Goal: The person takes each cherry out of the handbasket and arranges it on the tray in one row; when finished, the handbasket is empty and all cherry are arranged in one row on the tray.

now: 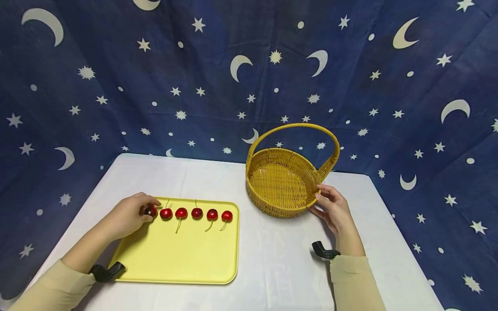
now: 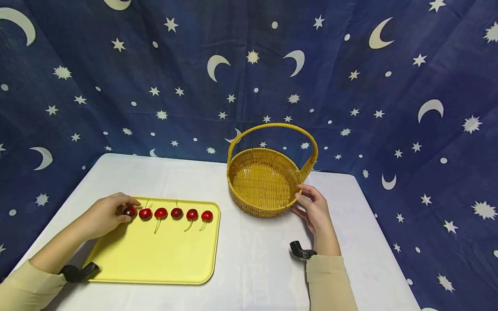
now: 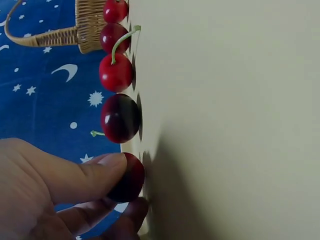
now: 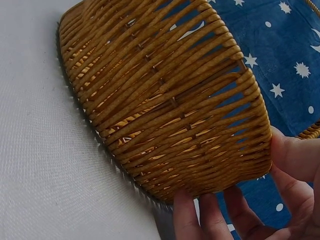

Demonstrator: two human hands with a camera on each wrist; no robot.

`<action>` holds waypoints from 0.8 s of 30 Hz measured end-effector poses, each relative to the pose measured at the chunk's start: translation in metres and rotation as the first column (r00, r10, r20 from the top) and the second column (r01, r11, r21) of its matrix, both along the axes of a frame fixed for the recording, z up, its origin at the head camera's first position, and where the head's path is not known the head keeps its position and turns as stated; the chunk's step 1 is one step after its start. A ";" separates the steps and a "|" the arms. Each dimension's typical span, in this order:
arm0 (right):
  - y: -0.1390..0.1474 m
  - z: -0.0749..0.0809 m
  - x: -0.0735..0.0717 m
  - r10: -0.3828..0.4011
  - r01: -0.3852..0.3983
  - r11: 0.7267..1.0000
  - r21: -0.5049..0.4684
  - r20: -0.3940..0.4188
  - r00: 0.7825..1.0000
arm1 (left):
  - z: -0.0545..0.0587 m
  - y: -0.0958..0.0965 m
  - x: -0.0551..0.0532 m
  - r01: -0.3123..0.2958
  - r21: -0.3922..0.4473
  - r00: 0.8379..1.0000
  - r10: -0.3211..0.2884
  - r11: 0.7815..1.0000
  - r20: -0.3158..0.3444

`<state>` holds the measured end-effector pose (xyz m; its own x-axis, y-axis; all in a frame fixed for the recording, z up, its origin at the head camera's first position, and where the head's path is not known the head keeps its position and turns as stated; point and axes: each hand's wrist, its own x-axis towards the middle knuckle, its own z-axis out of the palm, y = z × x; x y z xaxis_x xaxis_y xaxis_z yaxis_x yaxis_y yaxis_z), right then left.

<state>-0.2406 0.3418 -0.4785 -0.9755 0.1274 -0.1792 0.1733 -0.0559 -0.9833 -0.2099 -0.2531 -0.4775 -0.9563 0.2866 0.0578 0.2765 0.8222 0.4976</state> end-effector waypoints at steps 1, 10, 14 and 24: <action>0.000 0.000 0.000 0.001 -0.001 1.000 0.003 0.003 1.000 | -0.001 0.001 0.000 -0.003 -0.001 1.000 0.003 1.000 0.000; 0.003 0.004 -0.002 -0.010 0.010 1.000 0.002 0.002 1.000 | 0.007 0.003 0.001 -0.012 0.010 1.000 0.012 1.000 0.022; 0.005 0.007 -0.001 -0.009 0.009 1.000 0.017 0.012 1.000 | 0.010 0.003 0.003 -0.030 0.024 0.999 0.029 0.999 0.033; 0.009 0.013 -0.001 0.034 -0.034 0.996 0.085 0.001 0.999 | 0.016 -0.003 0.003 -0.073 0.020 0.997 0.072 0.997 0.019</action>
<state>-0.2416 0.3505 -0.4659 -0.9796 0.1088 -0.1688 0.1734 0.0340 -0.9843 -0.2070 -0.2562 -0.4620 -0.9755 0.2155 0.0450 0.2071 0.8291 0.5194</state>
